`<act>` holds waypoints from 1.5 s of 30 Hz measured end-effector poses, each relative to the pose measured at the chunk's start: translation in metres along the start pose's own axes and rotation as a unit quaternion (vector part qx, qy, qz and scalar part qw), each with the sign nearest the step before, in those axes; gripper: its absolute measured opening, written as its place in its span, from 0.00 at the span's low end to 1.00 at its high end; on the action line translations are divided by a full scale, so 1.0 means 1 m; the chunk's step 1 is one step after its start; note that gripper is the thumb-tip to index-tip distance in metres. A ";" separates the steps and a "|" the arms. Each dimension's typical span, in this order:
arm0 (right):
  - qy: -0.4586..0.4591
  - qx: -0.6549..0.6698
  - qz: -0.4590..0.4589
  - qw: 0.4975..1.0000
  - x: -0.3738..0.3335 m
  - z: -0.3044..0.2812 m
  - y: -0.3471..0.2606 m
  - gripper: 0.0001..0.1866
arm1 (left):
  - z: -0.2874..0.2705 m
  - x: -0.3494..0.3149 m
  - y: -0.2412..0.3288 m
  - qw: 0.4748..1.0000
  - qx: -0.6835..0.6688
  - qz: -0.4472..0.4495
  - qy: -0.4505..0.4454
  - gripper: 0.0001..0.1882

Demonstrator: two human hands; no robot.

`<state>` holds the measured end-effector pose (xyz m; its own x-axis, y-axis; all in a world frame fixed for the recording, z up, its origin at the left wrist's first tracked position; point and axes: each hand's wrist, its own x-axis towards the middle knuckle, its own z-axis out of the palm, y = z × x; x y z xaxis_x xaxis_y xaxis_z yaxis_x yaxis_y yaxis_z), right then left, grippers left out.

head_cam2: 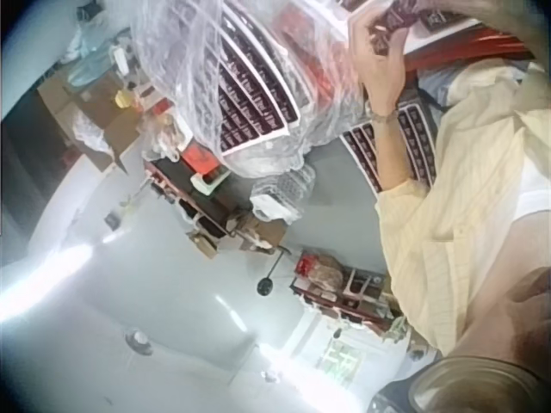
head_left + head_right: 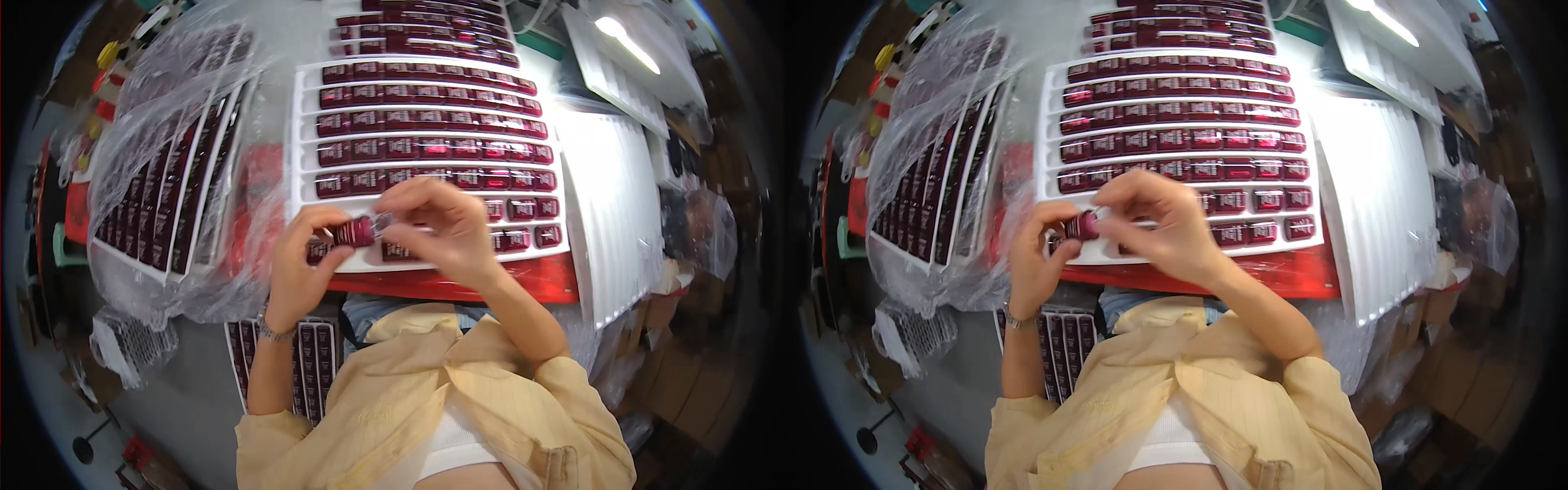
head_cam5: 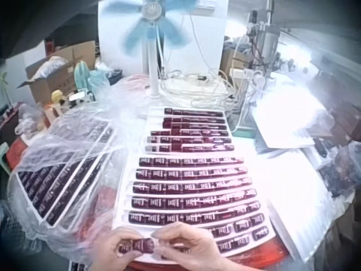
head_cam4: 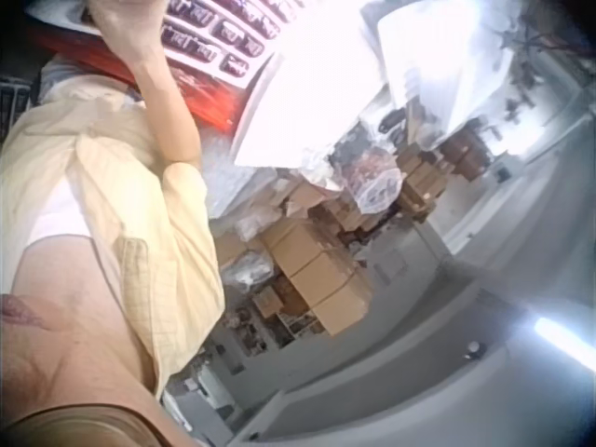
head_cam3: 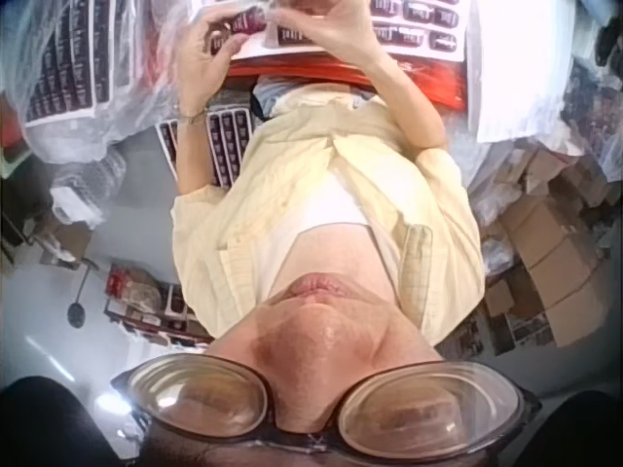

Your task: The person places individual lipstick tubes into a white plastic tray with molded slots. They pick up the lipsticks from a nearby pile and arrange them in rows within the tray, filling the compartments systematically.

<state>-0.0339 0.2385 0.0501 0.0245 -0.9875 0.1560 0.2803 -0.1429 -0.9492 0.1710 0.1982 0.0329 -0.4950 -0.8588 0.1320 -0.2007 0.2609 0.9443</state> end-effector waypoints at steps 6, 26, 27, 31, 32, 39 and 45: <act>-0.131 -0.477 -0.148 0.856 -0.024 -0.023 -0.032 0.34 | 0.024 -0.008 -0.008 0.966 -0.234 -0.104 0.022 0.17; 0.426 -0.607 0.043 0.670 -0.235 -0.394 -0.115 0.12 | -0.015 0.009 -0.026 0.975 -0.154 -0.148 0.060 0.13; 0.459 -0.536 0.002 0.708 -0.223 -0.387 -0.116 0.13 | -0.011 0.009 -0.023 0.996 -0.024 -0.082 0.038 0.13; 0.415 -0.389 0.014 0.823 -0.142 -0.310 -0.089 0.10 | 0.001 0.005 -0.013 0.968 0.245 0.058 0.007 0.18; 0.375 -0.369 0.009 0.850 -0.120 -0.275 -0.081 0.10 | 0.000 0.004 -0.012 0.961 0.260 0.088 0.020 0.18; 0.115 -0.174 0.138 0.968 -0.037 -0.083 -0.043 0.16 | -0.031 -0.028 -0.011 0.922 0.373 0.103 -0.007 0.22; -0.081 -0.083 0.175 0.978 -0.019 0.007 -0.009 0.12 | -0.005 -0.035 0.007 0.996 0.071 0.043 0.028 0.20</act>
<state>-0.0305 0.2586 0.0574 0.2472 -0.9559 -0.1586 0.0679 0.1803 -0.9813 0.1917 0.2279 0.0365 -0.4676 -0.8534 0.2303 -0.2800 0.3902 0.8771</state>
